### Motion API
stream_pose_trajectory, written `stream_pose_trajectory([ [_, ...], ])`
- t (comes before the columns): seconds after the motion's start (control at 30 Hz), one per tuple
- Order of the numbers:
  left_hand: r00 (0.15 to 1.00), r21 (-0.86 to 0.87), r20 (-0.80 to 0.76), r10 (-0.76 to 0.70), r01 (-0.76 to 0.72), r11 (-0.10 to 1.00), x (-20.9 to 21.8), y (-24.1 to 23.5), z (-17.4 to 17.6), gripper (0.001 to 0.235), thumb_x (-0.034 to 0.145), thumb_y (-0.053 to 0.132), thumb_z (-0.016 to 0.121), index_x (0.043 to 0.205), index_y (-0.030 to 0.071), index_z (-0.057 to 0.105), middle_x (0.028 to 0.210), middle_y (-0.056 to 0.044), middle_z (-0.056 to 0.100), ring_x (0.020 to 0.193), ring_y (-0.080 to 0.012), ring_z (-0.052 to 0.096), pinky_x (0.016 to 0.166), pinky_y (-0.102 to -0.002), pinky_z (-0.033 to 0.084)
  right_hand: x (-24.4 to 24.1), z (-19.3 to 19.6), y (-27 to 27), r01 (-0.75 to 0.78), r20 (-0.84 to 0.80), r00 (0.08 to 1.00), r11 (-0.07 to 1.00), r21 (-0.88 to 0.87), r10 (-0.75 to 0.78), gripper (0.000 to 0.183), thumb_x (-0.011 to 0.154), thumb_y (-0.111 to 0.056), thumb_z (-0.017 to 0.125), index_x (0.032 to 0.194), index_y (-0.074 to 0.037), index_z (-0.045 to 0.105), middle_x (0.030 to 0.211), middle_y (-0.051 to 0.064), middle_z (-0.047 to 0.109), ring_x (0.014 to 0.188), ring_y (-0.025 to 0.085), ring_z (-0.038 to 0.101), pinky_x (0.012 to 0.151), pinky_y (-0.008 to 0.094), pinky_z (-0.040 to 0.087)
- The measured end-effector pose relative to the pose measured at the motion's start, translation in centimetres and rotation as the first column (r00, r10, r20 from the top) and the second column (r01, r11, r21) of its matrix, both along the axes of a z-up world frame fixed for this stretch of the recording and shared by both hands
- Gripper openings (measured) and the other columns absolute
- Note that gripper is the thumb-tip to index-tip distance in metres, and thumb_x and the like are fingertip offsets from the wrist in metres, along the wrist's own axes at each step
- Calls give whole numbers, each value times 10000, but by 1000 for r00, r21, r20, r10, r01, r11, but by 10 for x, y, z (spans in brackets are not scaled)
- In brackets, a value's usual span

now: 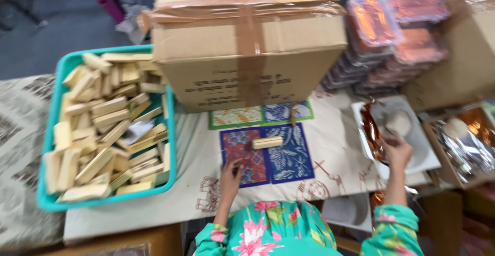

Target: The recorder is wrapping small wooden blocks in metallic foil for packaging.

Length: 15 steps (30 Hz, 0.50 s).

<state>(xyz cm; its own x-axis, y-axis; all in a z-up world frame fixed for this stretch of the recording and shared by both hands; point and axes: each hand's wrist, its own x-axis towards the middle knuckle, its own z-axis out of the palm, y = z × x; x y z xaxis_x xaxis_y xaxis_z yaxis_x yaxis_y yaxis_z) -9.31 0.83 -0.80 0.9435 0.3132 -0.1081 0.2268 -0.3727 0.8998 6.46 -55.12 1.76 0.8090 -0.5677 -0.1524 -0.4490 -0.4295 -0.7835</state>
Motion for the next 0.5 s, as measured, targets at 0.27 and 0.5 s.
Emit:
stream_pose_trajectory([
  [0.27, 1000, -36, 29, -9, 10, 999, 0, 1, 2, 253, 946, 148, 684, 1193, 101, 702, 1073, -74, 696, 911, -189, 715, 765, -308, 576, 3, 21, -12, -64, 312, 942, 978, -199, 125, 208, 916, -61, 778, 1122, -33, 780, 980, 80, 780, 853, 108, 720, 792, 268, 560],
  [0.5, 999, -25, 33, -13, 14, 1000, -1, -1, 6, 245, 958, 146, 683, 1196, 98, 711, 1054, -68, 694, 893, -182, 712, 754, -313, 573, -4, 66, 2, 90, 350, 936, 928, -361, 46, 129, 925, -21, 735, 1051, -41, 755, 930, 83, 771, 836, 181, 744, 781, 312, 566],
])
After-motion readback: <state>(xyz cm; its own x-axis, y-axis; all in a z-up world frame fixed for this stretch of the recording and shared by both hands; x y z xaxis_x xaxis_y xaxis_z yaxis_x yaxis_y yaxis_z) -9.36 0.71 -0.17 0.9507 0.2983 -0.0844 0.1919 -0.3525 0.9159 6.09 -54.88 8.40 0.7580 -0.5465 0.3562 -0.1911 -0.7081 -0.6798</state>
